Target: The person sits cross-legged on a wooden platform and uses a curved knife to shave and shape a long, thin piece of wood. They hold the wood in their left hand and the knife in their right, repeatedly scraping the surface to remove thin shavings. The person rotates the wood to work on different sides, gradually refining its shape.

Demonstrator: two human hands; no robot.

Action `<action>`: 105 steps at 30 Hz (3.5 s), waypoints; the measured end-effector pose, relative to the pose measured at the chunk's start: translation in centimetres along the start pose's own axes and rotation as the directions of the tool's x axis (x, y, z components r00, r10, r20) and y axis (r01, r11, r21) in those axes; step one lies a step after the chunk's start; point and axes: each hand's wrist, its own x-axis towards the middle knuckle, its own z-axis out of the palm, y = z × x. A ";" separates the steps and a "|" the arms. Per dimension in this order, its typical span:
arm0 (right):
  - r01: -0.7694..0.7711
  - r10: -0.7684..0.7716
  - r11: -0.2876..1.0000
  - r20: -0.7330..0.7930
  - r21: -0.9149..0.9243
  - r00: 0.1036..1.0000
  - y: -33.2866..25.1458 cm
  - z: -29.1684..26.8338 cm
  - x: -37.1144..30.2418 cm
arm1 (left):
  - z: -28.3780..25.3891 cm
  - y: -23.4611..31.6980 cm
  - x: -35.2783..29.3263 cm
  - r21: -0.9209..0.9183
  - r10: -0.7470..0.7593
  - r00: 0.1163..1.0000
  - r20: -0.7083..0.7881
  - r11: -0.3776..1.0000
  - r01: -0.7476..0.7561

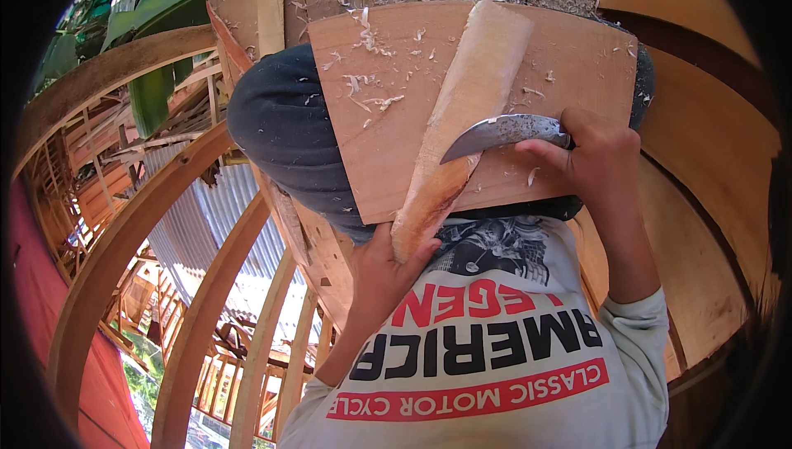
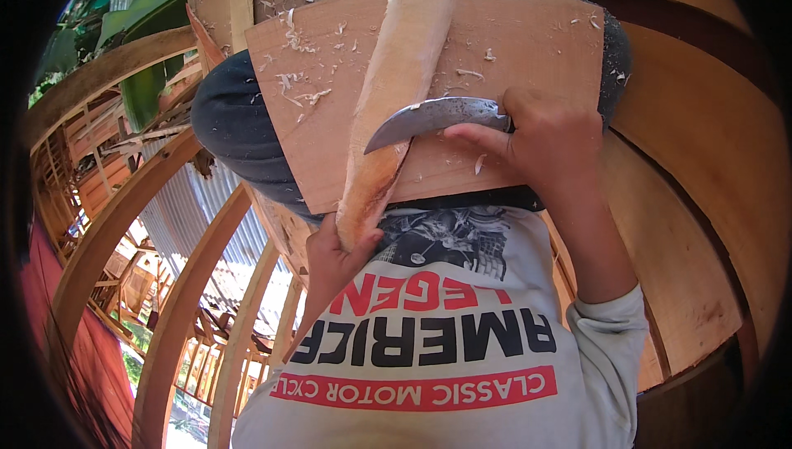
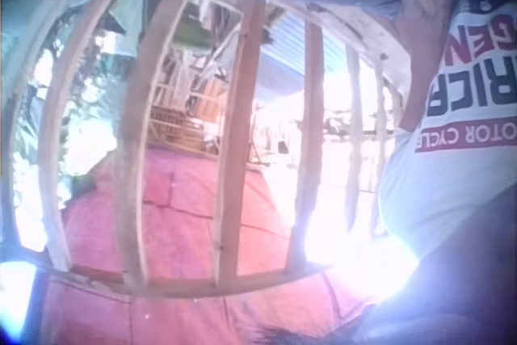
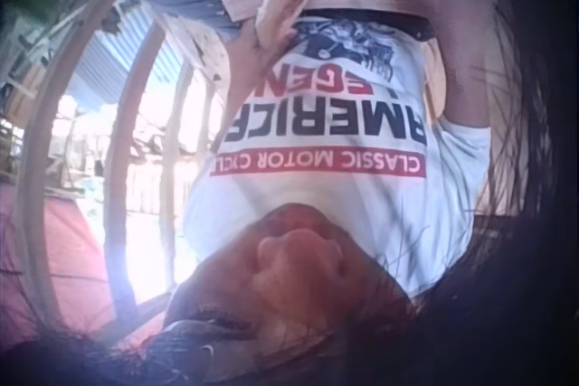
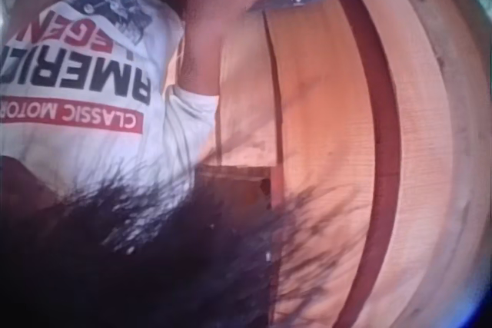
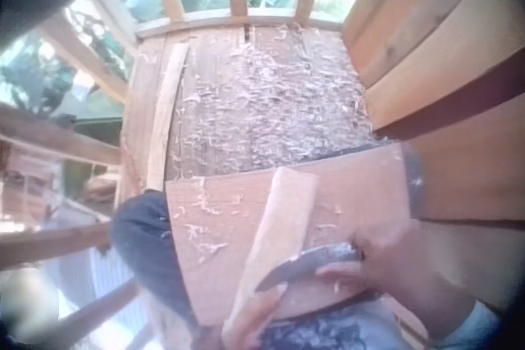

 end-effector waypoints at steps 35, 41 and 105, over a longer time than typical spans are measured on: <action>-0.245 0.238 0.963 -0.075 -0.114 0.968 4.8 -1.1 2.4 | 0.2 -2.7 -0.6 0.010 0.079 0.997 -0.001 0.997 -0.079; -0.349 0.345 0.937 0.086 0.029 0.935 3.6 -3.3 0.7 | 0.0 -1.7 -0.2 0.063 -0.012 0.999 0.049 0.998 0.009; -0.290 0.295 0.954 -0.075 0.079 0.952 2.9 -2.2 0.2 | 0.5 1.5 -1.5 -0.128 -0.121 0.990 0.066 0.983 0.129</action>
